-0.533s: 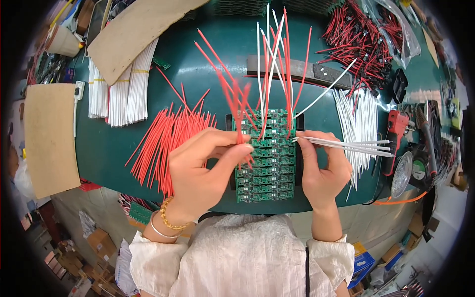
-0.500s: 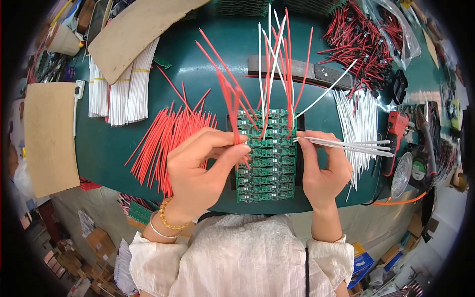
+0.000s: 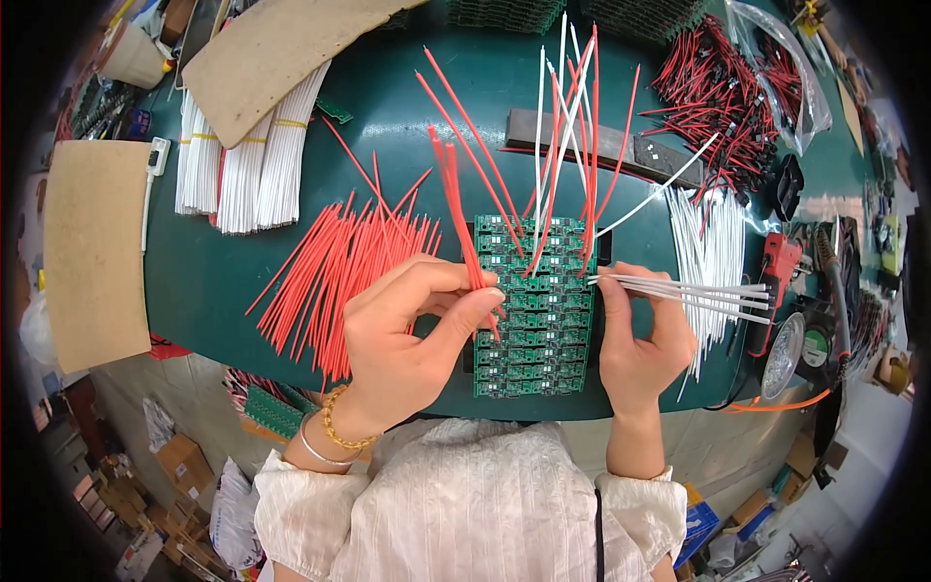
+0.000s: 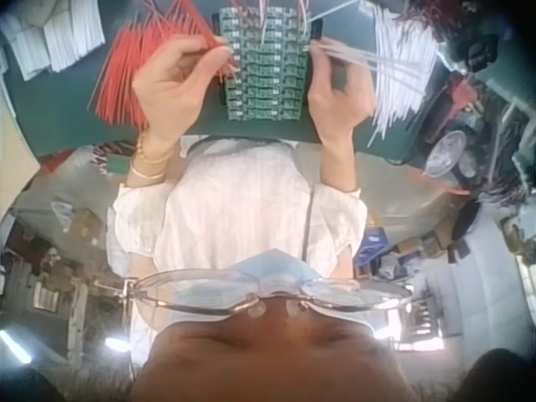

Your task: The person solders red wires and white wires to a circuit board with a soldering iron, assembling electronic components.

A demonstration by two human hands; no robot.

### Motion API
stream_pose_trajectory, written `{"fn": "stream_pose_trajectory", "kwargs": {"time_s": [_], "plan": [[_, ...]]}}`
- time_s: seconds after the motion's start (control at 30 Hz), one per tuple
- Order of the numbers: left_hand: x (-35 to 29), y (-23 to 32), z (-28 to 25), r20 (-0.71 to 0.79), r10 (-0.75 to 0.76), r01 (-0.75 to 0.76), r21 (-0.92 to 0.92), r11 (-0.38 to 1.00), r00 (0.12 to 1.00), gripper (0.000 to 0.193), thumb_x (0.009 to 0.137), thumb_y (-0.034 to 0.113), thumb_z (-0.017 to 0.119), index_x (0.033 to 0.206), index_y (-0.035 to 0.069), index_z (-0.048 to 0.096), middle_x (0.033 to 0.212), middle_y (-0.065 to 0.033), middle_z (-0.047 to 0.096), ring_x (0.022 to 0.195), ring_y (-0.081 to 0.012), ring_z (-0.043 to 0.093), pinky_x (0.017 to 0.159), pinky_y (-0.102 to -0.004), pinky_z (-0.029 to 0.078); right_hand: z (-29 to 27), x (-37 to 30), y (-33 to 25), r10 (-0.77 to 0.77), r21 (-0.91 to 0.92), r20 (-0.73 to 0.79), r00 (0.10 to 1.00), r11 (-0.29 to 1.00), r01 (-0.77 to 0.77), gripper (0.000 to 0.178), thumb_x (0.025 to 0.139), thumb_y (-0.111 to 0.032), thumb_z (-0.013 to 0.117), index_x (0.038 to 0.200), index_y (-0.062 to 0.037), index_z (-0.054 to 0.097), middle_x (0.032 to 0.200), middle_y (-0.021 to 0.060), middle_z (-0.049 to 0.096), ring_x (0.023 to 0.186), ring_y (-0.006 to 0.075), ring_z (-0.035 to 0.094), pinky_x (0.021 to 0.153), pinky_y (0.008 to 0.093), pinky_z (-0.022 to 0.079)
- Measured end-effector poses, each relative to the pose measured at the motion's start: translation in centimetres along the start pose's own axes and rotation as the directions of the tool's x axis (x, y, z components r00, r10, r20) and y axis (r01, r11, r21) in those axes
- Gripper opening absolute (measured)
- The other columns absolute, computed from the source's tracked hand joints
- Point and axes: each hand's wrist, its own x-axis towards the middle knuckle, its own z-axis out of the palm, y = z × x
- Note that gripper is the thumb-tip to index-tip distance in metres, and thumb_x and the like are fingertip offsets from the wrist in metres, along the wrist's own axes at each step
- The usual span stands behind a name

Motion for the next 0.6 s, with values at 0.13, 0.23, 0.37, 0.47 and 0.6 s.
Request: {"fn": "stream_pose_trajectory", "kwargs": {"time_s": [0.13,0.23,0.37,0.47,0.6], "plan": [[0.1,-0.2,0.3,-0.024,0.032,-0.03,0.07,0.997,0.999,0.01,0.079,-0.006,0.071,0.087,-0.007,0.066,0.085,-0.012,0.068,0.07,-0.0156,0.069,0.061,-0.0246,0.056,0.0,0.1,-0.1,-0.019,-0.018,0.01,1.0,1.0,0.019,0.016,0.074,0.01,0.072,0.088,0.0044,0.065,0.082,0.0123,0.068,0.061,0.0186,0.061,0.056,0.0271,0.048],[0.1,-0.4,0.7,-0.036,0.092,-0.086,0.142,0.986,0.995,0.011,0.078,-0.006,0.072,0.086,-0.007,0.065,0.083,-0.0124,0.068,0.069,-0.0152,0.069,0.06,-0.0238,0.056,-0.6,0.1,-0.6,0.131,0.005,0.039,0.991,0.991,-0.131,0.017,0.073,0.01,0.072,0.088,0.0046,0.065,0.082,0.0119,0.069,0.061,0.0169,0.061,0.057,0.0261,0.048],[0.2,-0.8,1.2,-0.036,0.201,-0.191,0.192,0.963,0.979,0.012,0.077,-0.005,0.074,0.085,-0.006,0.066,0.082,-0.0122,0.068,0.068,-0.0149,0.068,0.059,-0.0232,0.055,-1.6,0.1,-2.7,0.102,0.093,-0.019,0.995,0.991,-0.1,0.018,0.072,0.011,0.073,0.087,0.0048,0.065,0.077,0.0131,0.067,0.064,0.0194,0.062,0.058,0.0275,0.05],[0.3,-1.4,1.4,-0.045,0.216,-0.206,0.156,0.966,0.975,0.013,0.076,-0.004,0.075,0.085,-0.006,0.066,0.082,-0.012,0.068,0.066,-0.0143,0.067,0.056,-0.0233,0.054,-0.6,0.5,-3.9,0.023,0.115,0.143,0.99,0.993,-0.04,0.02,0.071,0.011,0.074,0.086,0.0042,0.064,0.077,0.0115,0.067,0.061,0.0217,0.061,0.054,0.029,0.048],[0.5,-1.7,1.4,-0.016,0.307,-0.291,0.277,0.916,0.952,0.013,0.077,-0.003,0.075,0.085,-0.005,0.065,0.081,-0.0124,0.067,0.062,-0.0143,0.066,0.053,-0.0239,0.052,1.3,0.1,-2.9,-0.073,0.07,0.125,0.989,0.995,0.065,0.021,0.07,0.011,0.074,0.084,0.0032,0.06,0.077,0.0103,0.067,0.059,0.0205,0.059,0.051,0.0283,0.046]]}}
